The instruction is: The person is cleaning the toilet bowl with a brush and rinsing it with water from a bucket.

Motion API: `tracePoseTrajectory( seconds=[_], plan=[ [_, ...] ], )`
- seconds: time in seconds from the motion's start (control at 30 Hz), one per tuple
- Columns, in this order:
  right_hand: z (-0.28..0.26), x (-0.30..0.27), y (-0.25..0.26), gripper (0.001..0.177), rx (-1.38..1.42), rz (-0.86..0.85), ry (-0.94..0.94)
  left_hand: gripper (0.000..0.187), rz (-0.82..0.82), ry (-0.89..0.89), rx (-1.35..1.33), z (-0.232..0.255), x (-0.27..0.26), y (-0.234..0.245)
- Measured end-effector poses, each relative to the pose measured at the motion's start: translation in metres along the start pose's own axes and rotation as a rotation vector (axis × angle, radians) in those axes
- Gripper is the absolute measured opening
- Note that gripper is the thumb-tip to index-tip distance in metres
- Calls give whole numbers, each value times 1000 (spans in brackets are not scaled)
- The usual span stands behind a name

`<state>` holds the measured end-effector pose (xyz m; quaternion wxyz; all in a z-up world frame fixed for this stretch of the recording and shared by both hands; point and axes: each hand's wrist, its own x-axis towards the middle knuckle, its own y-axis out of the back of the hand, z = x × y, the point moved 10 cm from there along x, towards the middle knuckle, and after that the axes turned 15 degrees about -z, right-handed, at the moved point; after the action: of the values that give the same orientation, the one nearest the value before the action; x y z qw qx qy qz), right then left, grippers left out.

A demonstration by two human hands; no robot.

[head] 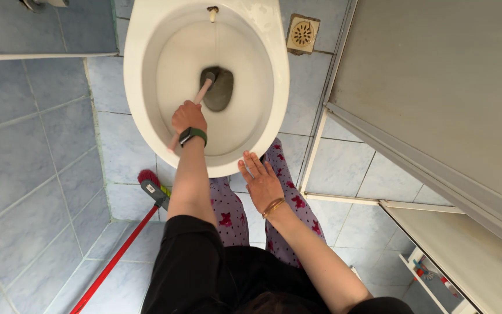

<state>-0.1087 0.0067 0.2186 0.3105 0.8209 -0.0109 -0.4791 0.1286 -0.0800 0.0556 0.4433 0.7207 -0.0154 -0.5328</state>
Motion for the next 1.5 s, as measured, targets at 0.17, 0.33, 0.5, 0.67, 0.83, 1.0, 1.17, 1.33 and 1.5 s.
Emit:
tracePoseTrajectory(
  seconds=[0.17,0.33,0.5,0.67,0.83,1.0,1.17,1.33,1.5],
  plan=[
    [6,14,7,72,-32,4,-13,54,-171,181,-495,-10,54,-97],
    [-2,0,-2,71,-42,34,12,50,-374,425,-1551,17,56,-222],
    [2,4,-3,69,-3,17,30,53,-707,583,-2008,46,2,-234],
    [-2,-1,-2,73,-4,-23,16,53,-733,463,-1787,23,-42,-196],
    [3,5,-6,72,-44,-76,-6,33,132,-186,89,4,-3,-87],
    [5,5,-13,72,-13,-47,-12,39,242,-368,433,51,-33,23],
    [3,3,-15,72,-27,-20,-3,23,159,-397,930,72,43,-5],
    [6,3,-13,72,2,31,1,66,154,-471,1273,77,56,-32],
    [8,6,-13,73,51,94,19,48,-100,-365,1130,56,69,-57]
  ],
)
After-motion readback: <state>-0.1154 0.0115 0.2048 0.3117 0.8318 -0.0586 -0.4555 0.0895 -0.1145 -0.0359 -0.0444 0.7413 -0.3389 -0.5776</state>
